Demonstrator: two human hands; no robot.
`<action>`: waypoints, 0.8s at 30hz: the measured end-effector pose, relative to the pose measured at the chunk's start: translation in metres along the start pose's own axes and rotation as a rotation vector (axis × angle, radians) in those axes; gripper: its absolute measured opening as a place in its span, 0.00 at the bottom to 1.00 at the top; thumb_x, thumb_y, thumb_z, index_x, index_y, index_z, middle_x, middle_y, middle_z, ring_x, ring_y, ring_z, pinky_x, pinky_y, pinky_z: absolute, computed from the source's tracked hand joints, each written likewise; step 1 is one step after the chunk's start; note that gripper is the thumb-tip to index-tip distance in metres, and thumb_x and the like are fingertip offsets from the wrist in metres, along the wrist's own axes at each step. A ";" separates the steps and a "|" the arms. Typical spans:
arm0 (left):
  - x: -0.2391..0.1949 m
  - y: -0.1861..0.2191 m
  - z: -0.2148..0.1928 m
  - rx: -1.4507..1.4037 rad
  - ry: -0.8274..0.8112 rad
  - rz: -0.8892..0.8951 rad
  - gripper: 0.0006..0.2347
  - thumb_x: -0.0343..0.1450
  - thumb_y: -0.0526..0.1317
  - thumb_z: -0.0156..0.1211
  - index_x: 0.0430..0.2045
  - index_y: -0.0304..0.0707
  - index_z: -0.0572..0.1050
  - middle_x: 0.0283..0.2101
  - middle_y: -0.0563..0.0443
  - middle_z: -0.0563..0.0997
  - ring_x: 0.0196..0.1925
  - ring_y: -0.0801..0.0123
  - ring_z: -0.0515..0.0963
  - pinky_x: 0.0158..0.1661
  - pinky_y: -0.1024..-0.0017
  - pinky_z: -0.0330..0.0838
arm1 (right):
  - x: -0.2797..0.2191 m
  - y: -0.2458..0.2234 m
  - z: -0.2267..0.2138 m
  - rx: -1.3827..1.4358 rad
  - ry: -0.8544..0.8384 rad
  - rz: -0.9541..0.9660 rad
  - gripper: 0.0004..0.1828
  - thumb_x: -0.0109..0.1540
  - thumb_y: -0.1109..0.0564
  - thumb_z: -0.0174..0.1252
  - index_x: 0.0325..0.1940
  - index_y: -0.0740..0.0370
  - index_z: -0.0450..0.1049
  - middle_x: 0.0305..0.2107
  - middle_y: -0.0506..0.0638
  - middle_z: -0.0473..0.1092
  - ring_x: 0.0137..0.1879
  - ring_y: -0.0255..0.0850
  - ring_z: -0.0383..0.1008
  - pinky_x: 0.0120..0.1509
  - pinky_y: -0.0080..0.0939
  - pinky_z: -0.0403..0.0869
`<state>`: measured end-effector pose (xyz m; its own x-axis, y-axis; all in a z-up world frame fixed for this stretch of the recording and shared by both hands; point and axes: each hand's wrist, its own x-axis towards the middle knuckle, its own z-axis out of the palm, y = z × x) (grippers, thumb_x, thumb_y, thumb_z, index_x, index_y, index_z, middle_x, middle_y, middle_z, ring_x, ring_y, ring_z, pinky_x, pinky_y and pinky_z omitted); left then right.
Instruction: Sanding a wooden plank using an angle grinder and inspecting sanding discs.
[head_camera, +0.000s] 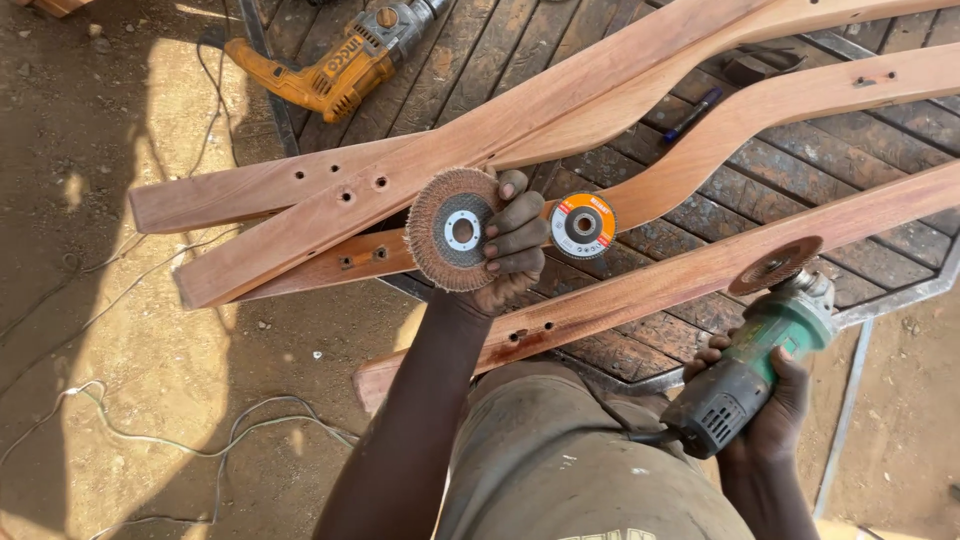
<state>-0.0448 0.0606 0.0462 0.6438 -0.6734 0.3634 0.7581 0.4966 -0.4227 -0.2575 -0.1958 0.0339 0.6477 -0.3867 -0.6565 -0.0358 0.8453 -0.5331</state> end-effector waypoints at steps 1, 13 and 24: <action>0.000 -0.001 0.000 0.043 0.004 -0.008 0.05 0.78 0.31 0.47 0.41 0.28 0.72 0.27 0.52 0.68 0.26 0.73 0.66 0.25 0.80 0.63 | -0.004 -0.001 0.005 0.070 -0.063 -0.007 0.31 0.52 0.43 0.67 0.51 0.63 0.68 0.35 0.53 0.70 0.37 0.39 0.74 0.46 0.39 0.77; -0.022 0.021 -0.034 0.150 0.216 -0.014 0.14 0.82 0.46 0.42 0.40 0.35 0.72 0.23 0.55 0.64 0.23 0.73 0.69 0.24 0.76 0.72 | 0.011 -0.033 0.010 0.524 -0.828 0.282 0.42 0.64 0.31 0.50 0.69 0.63 0.56 0.34 0.48 0.61 0.37 0.36 0.67 0.42 0.38 0.70; -0.013 0.020 -0.049 0.121 0.122 -0.041 0.20 0.62 0.27 0.74 0.45 0.32 0.72 0.26 0.52 0.68 0.27 0.70 0.72 0.27 0.75 0.74 | 0.010 -0.039 0.010 0.444 -0.900 0.284 0.42 0.64 0.28 0.48 0.69 0.61 0.54 0.31 0.48 0.63 0.33 0.37 0.69 0.39 0.38 0.72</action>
<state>-0.0431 0.0520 -0.0078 0.5999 -0.7526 0.2714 0.7954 0.5245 -0.3038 -0.2416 -0.2288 0.0532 0.9937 0.1115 0.0103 -0.1107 0.9922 -0.0578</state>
